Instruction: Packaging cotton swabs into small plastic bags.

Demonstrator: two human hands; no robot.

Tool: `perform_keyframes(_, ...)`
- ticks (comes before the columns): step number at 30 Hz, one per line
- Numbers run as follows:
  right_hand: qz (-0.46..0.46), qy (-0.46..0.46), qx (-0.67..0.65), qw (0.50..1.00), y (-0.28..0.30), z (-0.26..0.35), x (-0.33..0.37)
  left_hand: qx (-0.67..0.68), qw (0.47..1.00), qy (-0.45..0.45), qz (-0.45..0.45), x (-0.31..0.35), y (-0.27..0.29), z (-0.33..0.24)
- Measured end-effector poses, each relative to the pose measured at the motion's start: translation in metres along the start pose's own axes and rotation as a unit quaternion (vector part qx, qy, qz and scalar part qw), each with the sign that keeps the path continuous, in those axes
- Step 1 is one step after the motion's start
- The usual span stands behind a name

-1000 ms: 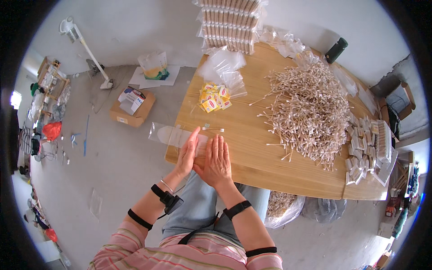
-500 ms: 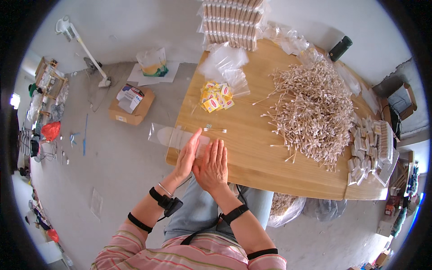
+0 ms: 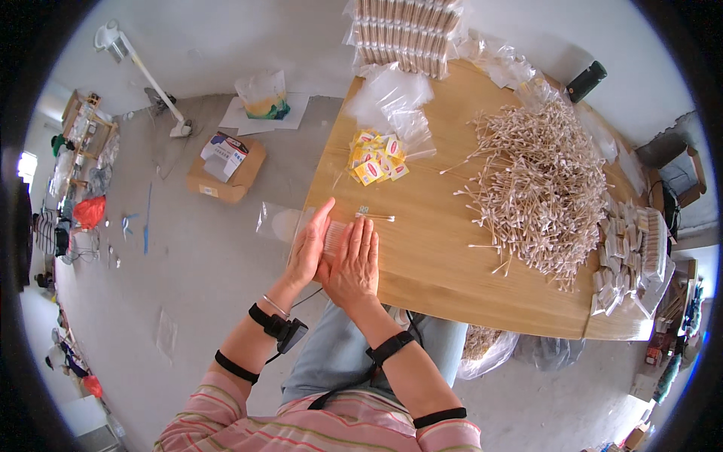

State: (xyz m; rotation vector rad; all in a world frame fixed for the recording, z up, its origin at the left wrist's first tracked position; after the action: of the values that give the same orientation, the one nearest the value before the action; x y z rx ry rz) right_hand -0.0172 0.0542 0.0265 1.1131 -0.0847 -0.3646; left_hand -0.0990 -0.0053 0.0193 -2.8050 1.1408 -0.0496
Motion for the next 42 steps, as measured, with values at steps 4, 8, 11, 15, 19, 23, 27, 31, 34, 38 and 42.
perform_keyframes(4, 0.001, -0.003, 0.005, 1.0, -0.001, 0.005, -0.004, 0.047, 0.999, -0.007, 0.002, 0.0, 0.004, 0.003)
perform_keyframes(8, 0.015, -0.029, 0.012, 0.999, -0.003, 0.004, -0.008, 0.083, 0.997, 0.005, 0.001, -0.001, 0.003, 0.0)
perform_keyframes(11, 0.021, -0.038, 0.013, 0.999, -0.004, 0.006, -0.008, 0.108, 0.994, 0.002, -0.006, -0.001, 0.005, 0.0)
perform_keyframes(15, 0.012, -0.034, -0.004, 0.999, -0.004, 0.005, -0.007, 0.051, 0.999, -0.005, 0.006, -0.001, 0.004, 0.002)
perform_keyframes(19, 0.028, -0.018, 0.005, 0.999, -0.004, 0.006, -0.004, 0.041, 0.999, -0.006, -0.013, 0.001, 0.006, 0.001)
perform_keyframes(23, 0.016, -0.002, 0.015, 1.0, -0.001, 0.005, -0.005, -0.035, 0.999, -0.014, -0.005, 0.0, 0.004, -0.004)
perform_keyframes(27, 0.027, 0.017, 0.023, 0.999, -0.006, 0.012, 0.0, -0.136, 0.989, -0.047, -0.029, 0.012, 0.007, -0.007)
perform_keyframes(31, 0.028, 0.033, 0.044, 0.998, -0.011, 0.019, -0.005, -0.172, 0.982, -0.071, -0.042, 0.013, 0.012, -0.02)
perform_keyframes(34, 0.026, 0.034, 0.041, 0.998, -0.012, 0.022, -0.011, -0.212, 0.976, -0.039, 0.013, 0.011, 0.021, -0.033)
perform_keyframes(38, 0.022, 0.029, 0.0, 0.999, -0.009, 0.029, -0.013, -0.577, 0.811, -0.051, 0.08, 0.007, 0.067, -0.059)
perform_keyframes(42, 0.011, 0.027, 0.01, 1.0, -0.011, 0.037, -0.017, -0.672, 0.724, -0.029, 0.15, -0.001, 0.076, -0.057)
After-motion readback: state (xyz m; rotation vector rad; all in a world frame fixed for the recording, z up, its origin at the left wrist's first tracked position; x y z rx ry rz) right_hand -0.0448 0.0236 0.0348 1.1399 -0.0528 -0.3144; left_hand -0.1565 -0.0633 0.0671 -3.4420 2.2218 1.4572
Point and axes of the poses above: each hand's wrist, its own x-axis away from the middle knuckle, its own y-axis out of the back of the hand, z = x × y, the point moved 6 cm from there along -x, towards the middle knuckle, and after that the axes turned 1 degree about -x, right-handed, at the moved point
